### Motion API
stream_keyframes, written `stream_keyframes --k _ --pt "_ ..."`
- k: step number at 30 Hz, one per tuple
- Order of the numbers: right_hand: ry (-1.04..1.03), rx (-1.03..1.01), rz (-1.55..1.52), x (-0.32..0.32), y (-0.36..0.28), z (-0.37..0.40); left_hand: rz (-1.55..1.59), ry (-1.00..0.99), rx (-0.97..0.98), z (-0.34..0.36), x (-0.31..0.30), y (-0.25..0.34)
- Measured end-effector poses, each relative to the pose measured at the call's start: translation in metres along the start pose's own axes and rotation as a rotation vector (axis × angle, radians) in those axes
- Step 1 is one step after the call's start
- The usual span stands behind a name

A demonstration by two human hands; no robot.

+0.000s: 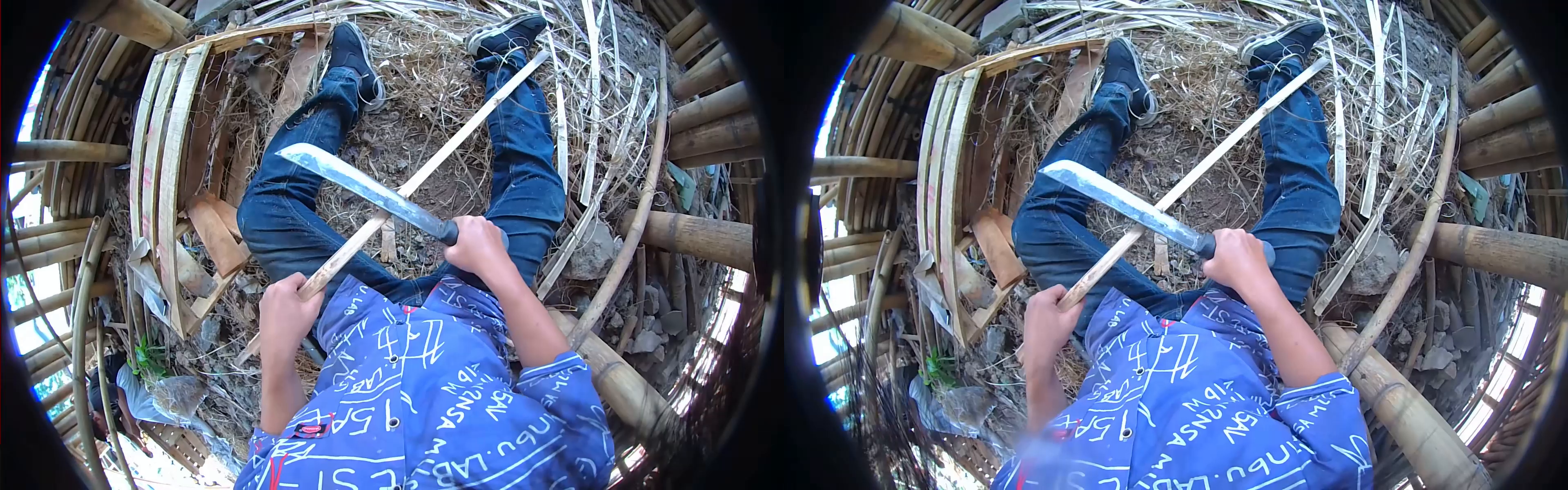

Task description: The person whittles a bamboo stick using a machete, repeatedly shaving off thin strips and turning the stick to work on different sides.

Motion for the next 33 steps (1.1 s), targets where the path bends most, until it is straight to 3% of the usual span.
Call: stream_keyframes --k 8,10,17,20,22,24,26,29,33 --pt "0.062 0.023 0.025 -0.001 0.008 -0.005 0.063 -0.051 -0.046 0.005 -0.01 -0.003" --pt "0.123 0.133 -0.035 -0.02 0.016 -0.007 0.103 -0.083 -0.086 0.007 -0.013 -0.01" --pt "0.054 0.153 -0.004 -0.042 0.018 -0.015 0.074 -0.045 -0.025 0.008 -0.022 -0.017" --pt "0.223 0.22 -0.065 -0.041 0.041 -0.029 0.145 -0.086 -0.056 0.022 -0.033 -0.048" --pt "0.267 0.212 -0.189 -0.048 0.079 -0.056 0.076 -0.049 -0.066 0.04 -0.051 -0.076" --pt "0.176 0.147 -0.253 -0.073 0.068 -0.05 0.062 -0.066 -0.048 0.051 -0.054 -0.073" --pt "0.245 0.142 -0.191 -0.07 0.065 -0.057 0.107 -0.067 -0.081 0.049 -0.055 -0.072" --pt "0.238 0.107 -0.161 -0.052 0.032 -0.042 0.135 -0.085 -0.077 0.039 -0.056 -0.059" --pt "0.071 -0.114 -0.297 0.012 -0.005 -0.025 0.094 -0.116 -0.038 0.02 -0.037 -0.04"
Point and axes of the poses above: each hand's wrist, its own z-axis away from the middle knuckle, its own x-axis out of the palm, y = z × x, the point moved 3 cm from there along -z, towards the middle knuckle, and after that the axes turned 14 degrees about -y, right-handed, at the moved point
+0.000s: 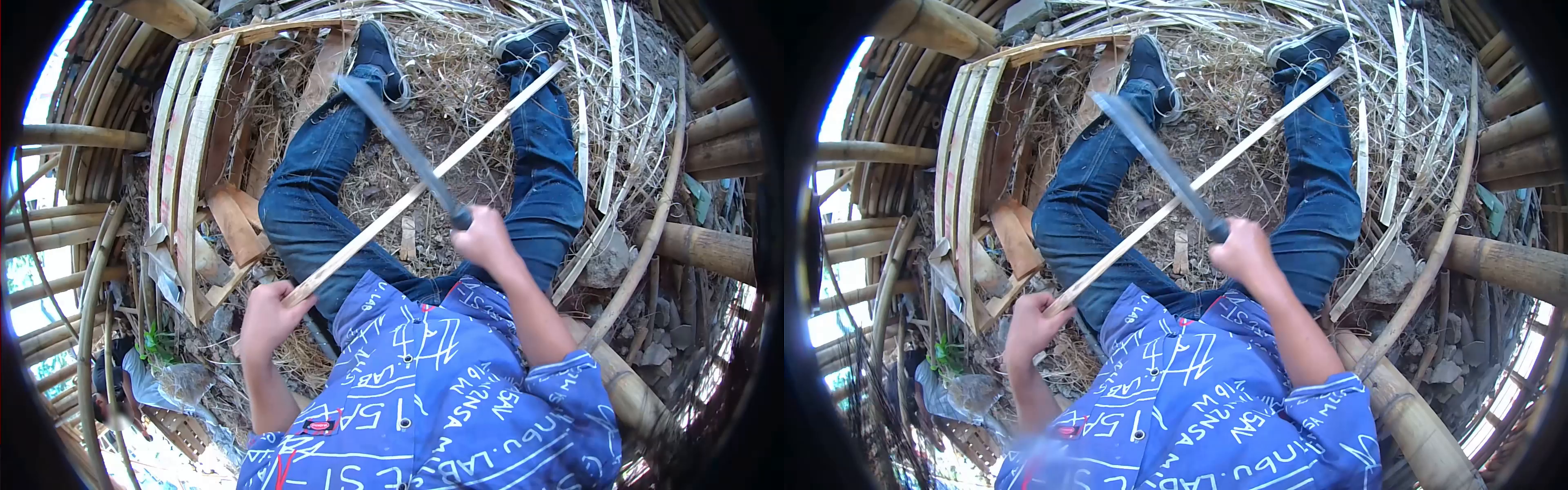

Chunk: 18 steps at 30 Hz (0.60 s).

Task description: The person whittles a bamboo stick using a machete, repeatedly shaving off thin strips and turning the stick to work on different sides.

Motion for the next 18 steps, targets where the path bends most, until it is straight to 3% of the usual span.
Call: stream_keyframes --k 6,13,15,18 --pt "-0.137 -0.227 -0.122 0.05 -0.059 0.042 -0.015 0.012 0.034 -0.023 0.017 0.046" --pt "-0.129 -0.152 0.266 0.038 -0.054 0.03 -0.069 0.051 0.088 -0.024 0.019 0.054" --pt "-0.084 -0.103 0.263 0.024 -0.046 0.025 0.065 0.033 0.002 -0.021 0.016 0.047" --pt "-0.075 0.099 0.212 -0.005 -0.023 0.012 0.025 0.037 0.03 -0.019 0.013 0.043"
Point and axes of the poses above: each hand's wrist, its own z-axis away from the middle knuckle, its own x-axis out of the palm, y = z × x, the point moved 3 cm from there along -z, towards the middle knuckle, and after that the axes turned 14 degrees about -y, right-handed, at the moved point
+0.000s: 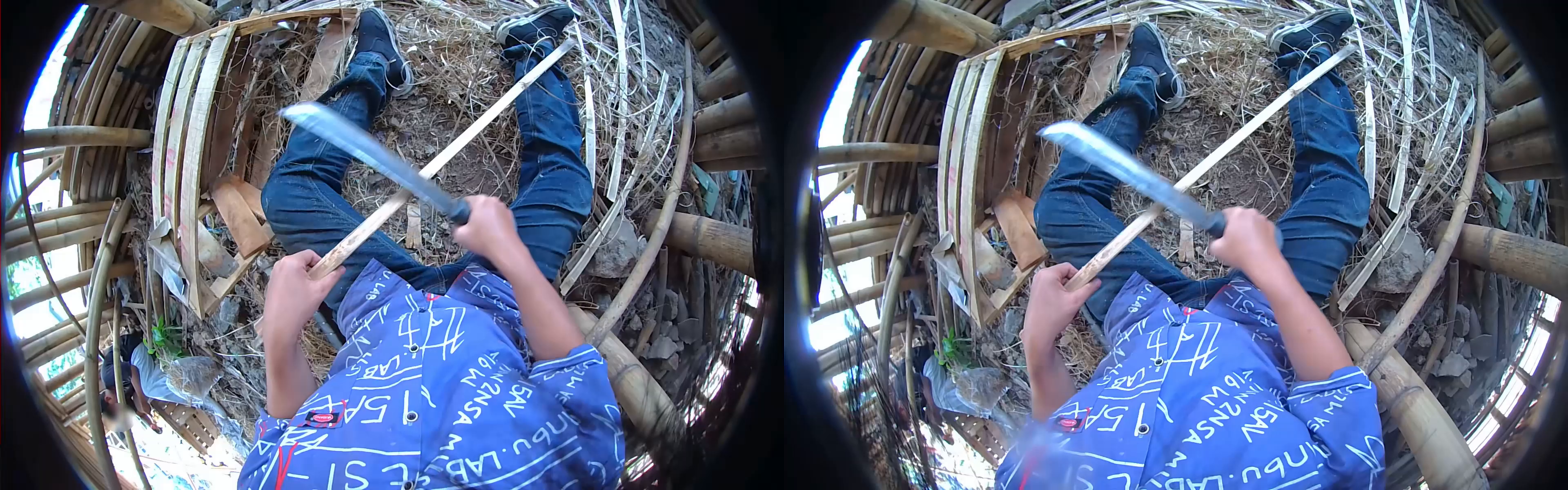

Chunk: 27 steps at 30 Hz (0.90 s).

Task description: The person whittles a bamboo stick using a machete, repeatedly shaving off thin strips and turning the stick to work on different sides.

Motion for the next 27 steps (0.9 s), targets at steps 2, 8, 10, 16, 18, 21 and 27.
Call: stream_keyframes --k 2,8,10,16,18,21,27 --pt "0.139 0.104 0.011 -0.015 0.026 -0.008 -0.013 -0.004 0.022 0.003 -0.001 -0.006" --pt "0.18 0.172 -0.06 -0.046 0.046 -0.02 0.154 -0.06 -0.014 0.005 -0.008 -0.015" --pt "0.189 0.183 -0.051 -0.045 0.048 -0.022 0.19 -0.073 -0.019 0.008 -0.012 -0.01" --pt "0.202 0.208 -0.208 -0.066 0.074 -0.054 0.238 -0.11 -0.067 0.031 -0.026 -0.041" --pt "0.182 0.272 -0.209 -0.078 0.066 -0.051 0.243 -0.117 -0.066 0.031 -0.024 -0.052" --pt "0.199 0.287 -0.107 -0.08 0.065 -0.049 0.331 -0.14 -0.073 0.032 -0.031 -0.058" --pt "0.241 0.294 -0.135 -0.085 0.067 -0.055 0.301 -0.183 -0.068 0.039 -0.05 -0.068"
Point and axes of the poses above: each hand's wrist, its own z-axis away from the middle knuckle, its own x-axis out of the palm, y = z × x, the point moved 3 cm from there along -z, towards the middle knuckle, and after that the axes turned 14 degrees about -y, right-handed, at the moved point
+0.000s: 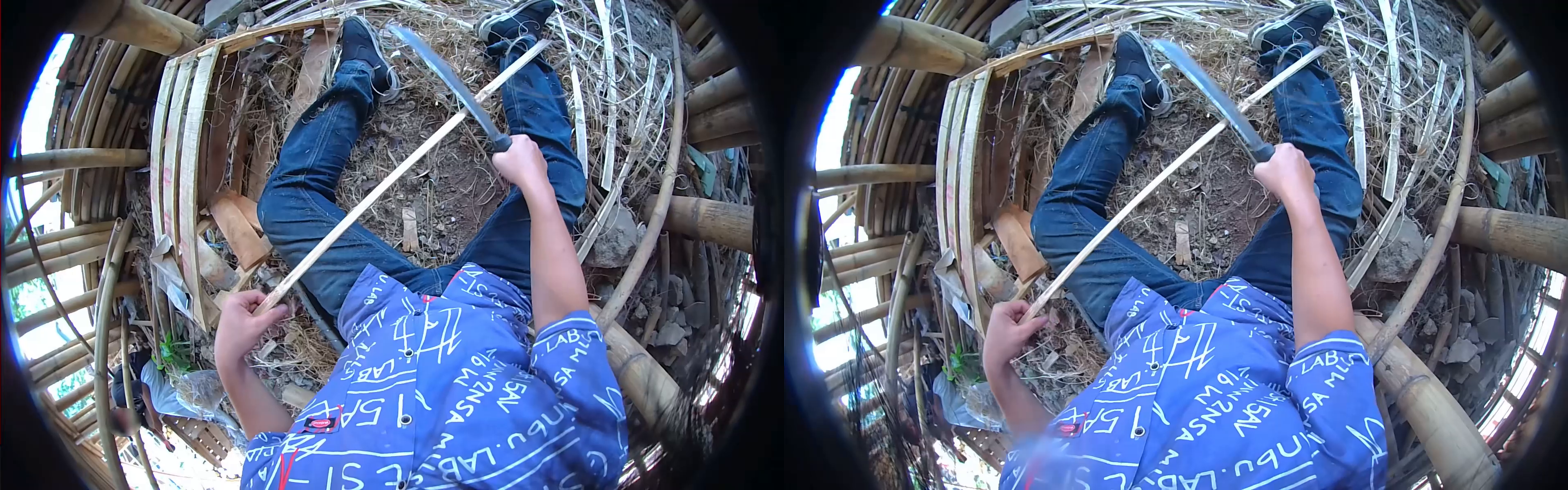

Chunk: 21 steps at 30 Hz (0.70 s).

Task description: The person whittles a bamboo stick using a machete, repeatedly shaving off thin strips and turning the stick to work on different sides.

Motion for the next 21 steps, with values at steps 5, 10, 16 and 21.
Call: stream_keyframes --k 5,10,16,21 --pt "0.012 -0.057 -0.067 0.007 0.002 -0.009 -0.018 0.001 -0.04 -0.002 -0.005 -0.008" --pt "-0.087 -0.203 -0.092 0.056 -0.012 0.039 -0.107 0.087 -0.032 -0.012 0.019 0.022" --pt "-0.328 -0.458 -0.122 0.103 -0.066 0.121 -0.168 0.169 0.067 -0.041 0.051 0.039" --pt "-0.338 -0.632 -0.024 0.121 -0.08 0.129 -0.229 0.183 0.076 -0.042 0.051 0.044"
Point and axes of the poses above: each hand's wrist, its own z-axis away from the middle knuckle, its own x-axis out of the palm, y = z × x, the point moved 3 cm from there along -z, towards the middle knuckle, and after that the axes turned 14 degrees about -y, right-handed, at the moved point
